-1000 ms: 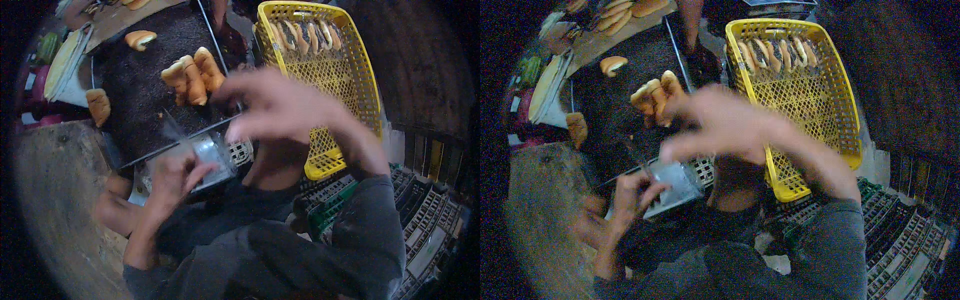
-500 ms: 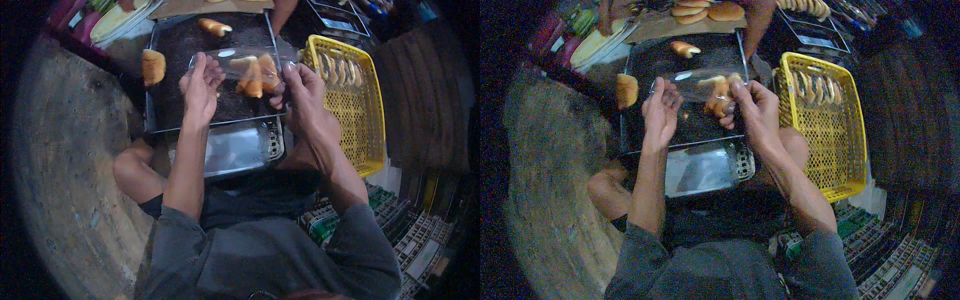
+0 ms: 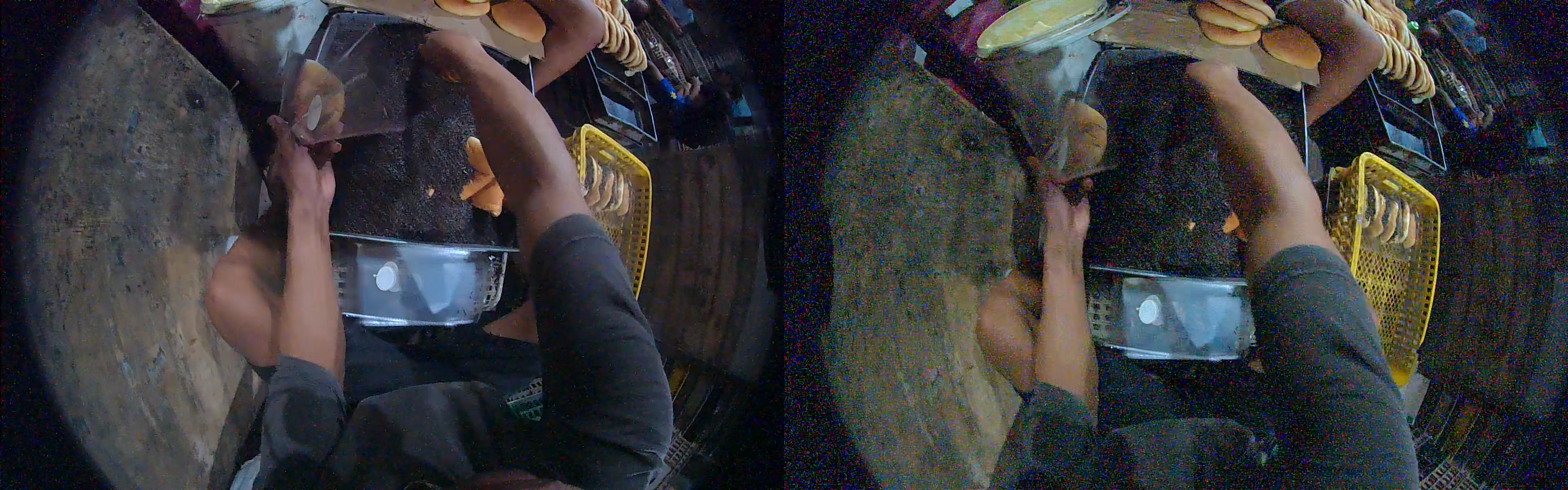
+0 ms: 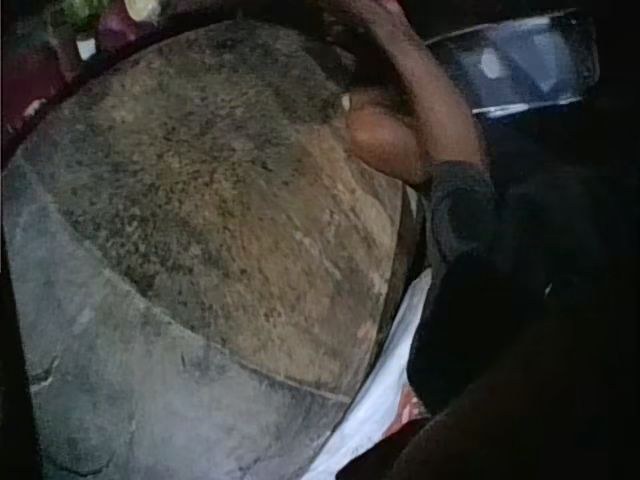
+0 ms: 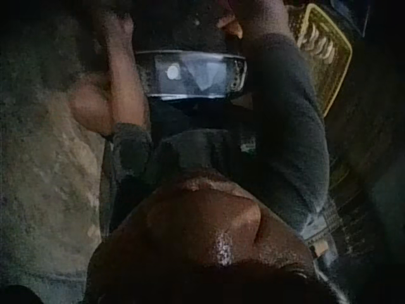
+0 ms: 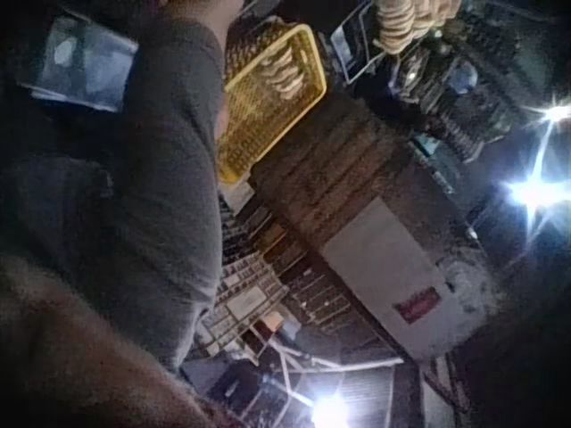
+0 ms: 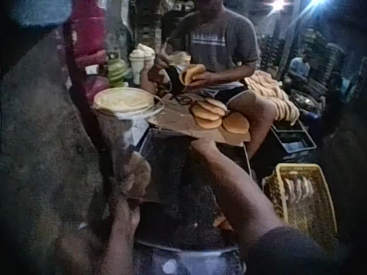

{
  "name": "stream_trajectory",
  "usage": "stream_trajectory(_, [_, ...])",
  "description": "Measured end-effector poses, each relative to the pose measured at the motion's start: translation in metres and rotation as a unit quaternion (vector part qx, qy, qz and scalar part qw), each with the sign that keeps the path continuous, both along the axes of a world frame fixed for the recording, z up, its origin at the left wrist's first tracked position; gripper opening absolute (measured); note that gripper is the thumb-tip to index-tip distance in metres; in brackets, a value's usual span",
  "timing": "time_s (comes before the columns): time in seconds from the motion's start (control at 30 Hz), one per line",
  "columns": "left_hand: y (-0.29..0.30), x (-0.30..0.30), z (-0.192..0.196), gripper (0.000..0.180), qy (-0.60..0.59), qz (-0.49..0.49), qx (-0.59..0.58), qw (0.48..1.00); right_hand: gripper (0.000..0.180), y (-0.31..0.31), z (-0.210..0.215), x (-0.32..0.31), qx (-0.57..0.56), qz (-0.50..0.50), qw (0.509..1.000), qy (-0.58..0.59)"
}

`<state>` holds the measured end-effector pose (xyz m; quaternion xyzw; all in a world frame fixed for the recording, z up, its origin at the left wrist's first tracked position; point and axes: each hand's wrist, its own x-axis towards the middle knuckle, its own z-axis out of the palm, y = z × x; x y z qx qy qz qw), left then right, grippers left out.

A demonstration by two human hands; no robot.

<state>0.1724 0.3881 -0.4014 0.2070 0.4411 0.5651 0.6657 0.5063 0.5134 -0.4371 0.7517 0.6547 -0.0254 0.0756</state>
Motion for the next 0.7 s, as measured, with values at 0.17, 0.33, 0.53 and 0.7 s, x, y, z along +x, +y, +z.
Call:
stream_trajectory(0.17, [-0.005, -0.034, 0.014, 0.068, -0.009, 0.04, 0.018, 0.999, 0.043, -0.106, 0.045, -0.086, 0.18, 0.052, 0.98, 0.059])
stream_trajectory(0.33, [-0.006, -0.024, 0.013, 0.071, -0.052, -0.015, 0.037, 0.998, 0.044, -0.148, 0.006, -0.062, 0.201, 0.003, 0.979, -0.032])
stream_trajectory(0.53, [-0.005, -0.018, 0.016, 0.068, 0.029, -0.014, 0.101, 0.994, 0.041, -0.148, 0.057, -0.012, 0.183, -0.051, 0.949, 0.253])
stream_trajectory(0.7, [0.001, -0.039, 0.024, 0.062, 0.128, 0.034, 0.095, 0.987, 0.045, -0.236, 0.15, -0.015, 0.233, -0.055, 0.804, 0.544])
